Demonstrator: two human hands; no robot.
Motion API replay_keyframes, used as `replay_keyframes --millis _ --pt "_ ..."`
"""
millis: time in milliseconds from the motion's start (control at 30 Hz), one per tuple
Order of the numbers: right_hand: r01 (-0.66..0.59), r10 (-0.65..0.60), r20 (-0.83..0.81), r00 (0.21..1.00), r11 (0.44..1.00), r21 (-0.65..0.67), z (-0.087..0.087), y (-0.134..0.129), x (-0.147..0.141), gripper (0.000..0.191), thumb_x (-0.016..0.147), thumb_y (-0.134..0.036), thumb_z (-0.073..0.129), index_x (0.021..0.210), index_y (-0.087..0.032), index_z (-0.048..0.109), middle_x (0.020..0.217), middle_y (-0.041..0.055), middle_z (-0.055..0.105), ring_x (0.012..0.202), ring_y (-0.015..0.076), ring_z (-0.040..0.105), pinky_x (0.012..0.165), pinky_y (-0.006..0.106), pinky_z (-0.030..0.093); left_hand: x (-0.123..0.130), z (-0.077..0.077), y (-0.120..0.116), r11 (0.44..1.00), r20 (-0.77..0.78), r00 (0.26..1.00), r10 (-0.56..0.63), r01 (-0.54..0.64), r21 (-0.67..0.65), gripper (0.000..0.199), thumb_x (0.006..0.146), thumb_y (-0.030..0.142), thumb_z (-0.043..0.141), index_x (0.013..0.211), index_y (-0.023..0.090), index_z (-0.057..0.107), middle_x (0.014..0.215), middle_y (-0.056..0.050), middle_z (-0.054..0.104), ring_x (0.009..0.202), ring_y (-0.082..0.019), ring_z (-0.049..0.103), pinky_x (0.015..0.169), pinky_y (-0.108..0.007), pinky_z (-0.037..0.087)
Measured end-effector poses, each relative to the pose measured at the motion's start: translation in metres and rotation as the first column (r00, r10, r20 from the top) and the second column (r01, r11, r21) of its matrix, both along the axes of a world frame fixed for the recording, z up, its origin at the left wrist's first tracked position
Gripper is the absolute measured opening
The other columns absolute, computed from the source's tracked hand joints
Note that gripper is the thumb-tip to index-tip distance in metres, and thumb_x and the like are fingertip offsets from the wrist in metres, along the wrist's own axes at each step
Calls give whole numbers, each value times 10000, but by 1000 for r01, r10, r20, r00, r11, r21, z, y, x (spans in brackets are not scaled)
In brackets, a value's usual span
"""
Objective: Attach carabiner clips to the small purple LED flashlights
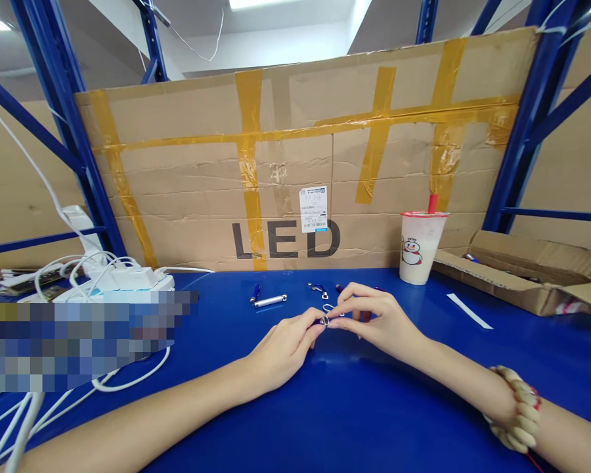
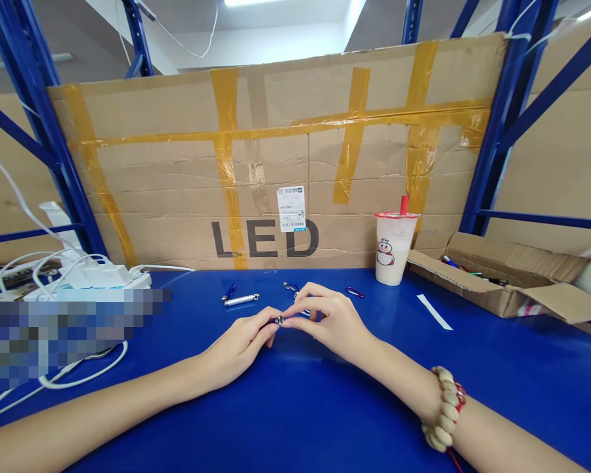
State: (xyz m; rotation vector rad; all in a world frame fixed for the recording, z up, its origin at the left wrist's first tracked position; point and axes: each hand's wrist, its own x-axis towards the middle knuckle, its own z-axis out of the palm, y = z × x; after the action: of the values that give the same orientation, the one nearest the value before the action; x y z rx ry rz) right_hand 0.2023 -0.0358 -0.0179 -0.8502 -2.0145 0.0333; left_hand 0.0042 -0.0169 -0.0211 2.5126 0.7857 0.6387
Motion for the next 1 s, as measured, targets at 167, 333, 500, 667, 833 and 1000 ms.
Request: replay_keyframes --millis 167,333,500,667,833,1000 --pt "14 -15 -25 1000 998 -68 0 1 2 202 734 -377 641 754 -186 702 769 33 556 499 38 424 454 179 378 0 -2 1 1000 -8 1000 -5 5 9 228 925 311 250 942 201 449 776 9 509 712 -112 484 680 -223 363" --pt "16 -33 -63 997 968 -251 2 -1 2 253 711 -427 644 709 -180 698 761 34 561 491 44 438 435 183 386 0 -2 2 997 -30 998 -52 54 63 236 925 285 258 970 195 471 740 14 527 696 -106 488 673 -221 362" --pt "-18 -40 -120 992 897 -442 -2 1 2 303 663 -458 668 697 -157 685 746 35 558 486 59 470 390 184 392 0 -1 0 993 -19 997 -71 72 95 259 919 282 285 983 184 516 720 13 547 638 -93 492 625 -203 373" --pt "-63 -32 -166 986 841 -537 -2 -1 0 332 609 -466 703 686 -144 681 732 25 546 433 42 450 356 185 365 0 -4 1 982 -1 999 -42 42 183 274 907 280 326 1040 184 547 781 -16 598 710 -113 545 685 -218 418" --pt "-63 -55 -194 980 829 -555 5 -8 -6 316 592 -446 717 650 -137 694 665 10 516 394 21 395 338 184 318 -1 -8 2 968 61 997 -44 28 248 274 898 272 355 1042 187 573 882 -39 625 774 -127 570 749 -240 444" --pt "-89 -54 -213 976 788 -610 4 -8 -6 294 579 -417 732 659 -136 695 667 4 534 375 21 401 348 188 324 -2 -9 3 965 52 999 -12 -2 260 270 894 279 373 1047 202 581 896 -33 631 796 -132 571 744 -243 443"
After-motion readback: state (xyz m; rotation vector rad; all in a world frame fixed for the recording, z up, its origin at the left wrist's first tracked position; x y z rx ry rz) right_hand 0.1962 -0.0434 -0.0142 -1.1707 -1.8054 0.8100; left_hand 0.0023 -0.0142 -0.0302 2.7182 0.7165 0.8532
